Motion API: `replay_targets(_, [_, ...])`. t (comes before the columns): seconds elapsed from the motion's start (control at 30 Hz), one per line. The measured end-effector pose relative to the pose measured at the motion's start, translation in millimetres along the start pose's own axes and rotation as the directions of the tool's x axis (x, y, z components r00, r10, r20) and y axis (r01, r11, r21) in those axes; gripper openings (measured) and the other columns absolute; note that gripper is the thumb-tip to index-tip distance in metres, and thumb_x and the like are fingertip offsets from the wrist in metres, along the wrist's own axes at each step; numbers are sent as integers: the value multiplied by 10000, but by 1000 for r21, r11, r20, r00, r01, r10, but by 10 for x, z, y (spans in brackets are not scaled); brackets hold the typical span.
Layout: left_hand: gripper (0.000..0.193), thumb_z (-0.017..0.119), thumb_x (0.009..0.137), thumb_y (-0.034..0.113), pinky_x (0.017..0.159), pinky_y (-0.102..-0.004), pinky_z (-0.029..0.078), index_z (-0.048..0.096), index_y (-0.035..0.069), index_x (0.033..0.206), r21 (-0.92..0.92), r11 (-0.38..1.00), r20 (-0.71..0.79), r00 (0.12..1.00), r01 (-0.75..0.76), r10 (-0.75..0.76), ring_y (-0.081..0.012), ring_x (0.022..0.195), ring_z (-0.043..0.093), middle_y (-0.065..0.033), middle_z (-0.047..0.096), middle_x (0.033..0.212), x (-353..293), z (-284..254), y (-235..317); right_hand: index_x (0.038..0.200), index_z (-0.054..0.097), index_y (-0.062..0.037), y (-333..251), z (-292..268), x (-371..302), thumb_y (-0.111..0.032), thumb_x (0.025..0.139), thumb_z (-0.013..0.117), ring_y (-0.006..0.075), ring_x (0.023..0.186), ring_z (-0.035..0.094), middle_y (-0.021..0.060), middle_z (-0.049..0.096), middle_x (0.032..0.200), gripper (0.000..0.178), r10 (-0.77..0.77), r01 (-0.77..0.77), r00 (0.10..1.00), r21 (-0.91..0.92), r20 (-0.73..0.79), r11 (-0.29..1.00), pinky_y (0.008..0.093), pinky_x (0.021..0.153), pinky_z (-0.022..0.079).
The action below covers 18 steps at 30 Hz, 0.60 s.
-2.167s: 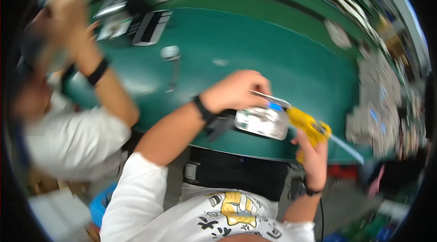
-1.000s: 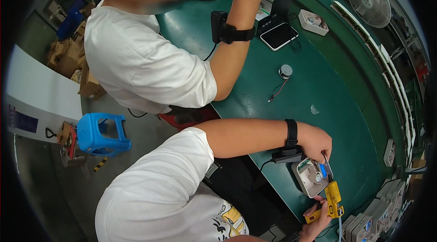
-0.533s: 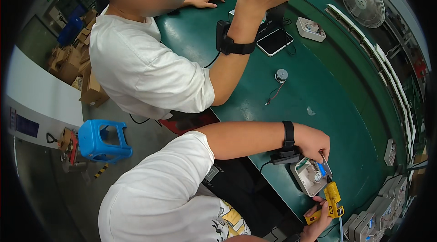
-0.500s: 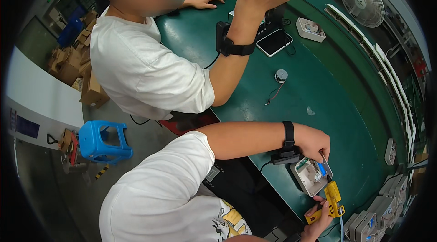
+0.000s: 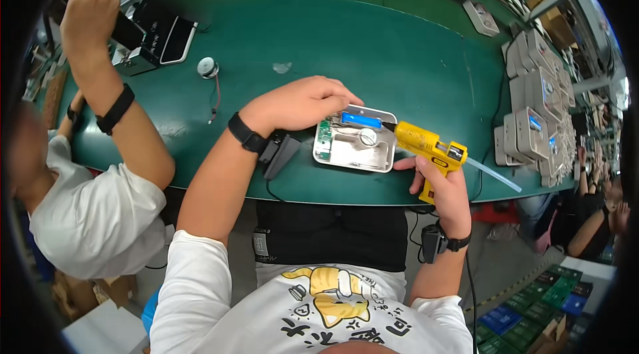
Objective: Applying glue to plastic housings and inserting components on an assembly line.
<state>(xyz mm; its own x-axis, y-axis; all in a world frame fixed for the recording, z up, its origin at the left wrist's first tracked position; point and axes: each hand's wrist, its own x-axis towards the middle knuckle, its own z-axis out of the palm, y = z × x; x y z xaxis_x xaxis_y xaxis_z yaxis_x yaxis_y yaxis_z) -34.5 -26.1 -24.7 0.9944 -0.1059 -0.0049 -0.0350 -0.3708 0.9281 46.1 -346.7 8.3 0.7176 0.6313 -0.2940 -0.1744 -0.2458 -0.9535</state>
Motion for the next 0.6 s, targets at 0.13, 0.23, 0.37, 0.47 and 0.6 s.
replay_targets(0.13, [311,639,1046,248,897,-365,549,776,50,1242,14,1000,6,1000,23,-23,-248,1034,702,-129,750,1131,3,35,-11,1276,664,23,-44,-12,-34,-194,1055,633,102,644,609,158,796,1021,312,12,-12,1000,-12,17,1000,246,627,511])
replay_targets(0.23, [306,699,1015,249,860,-350,539,783,74,1251,150,987,1,999,-51,52,-224,969,680,-97,738,1072,-9,63,-1,1277,666,15,-44,-44,-65,-184,1055,630,103,639,617,157,795,991,300,14,-14,999,-21,28,1000,242,613,508])
replay_targets(0.37, [296,703,1011,166,891,-331,528,768,40,1271,103,995,27,1000,0,-3,-191,1000,657,-88,728,1098,-19,39,65,1271,670,7,-55,-80,-44,-176,1050,646,102,608,620,138,781,918,288,50,-48,998,-47,37,998,239,561,490])
replay_targets(0.47, [293,699,1015,168,886,-330,527,769,38,1269,68,998,31,999,12,-14,-193,999,656,-90,727,1094,-12,45,70,1264,674,1,-57,-97,-33,-176,1042,671,101,575,616,113,761,867,284,84,-79,995,-108,46,991,239,513,473])
replay_targets(0.6, [288,692,1020,168,878,-330,528,772,35,1262,37,999,27,999,36,-37,-195,1001,655,-94,727,1095,-7,51,82,1257,674,7,-159,-19,-46,-191,1038,686,100,573,626,96,756,851,296,134,-131,991,-126,19,983,239,496,477])
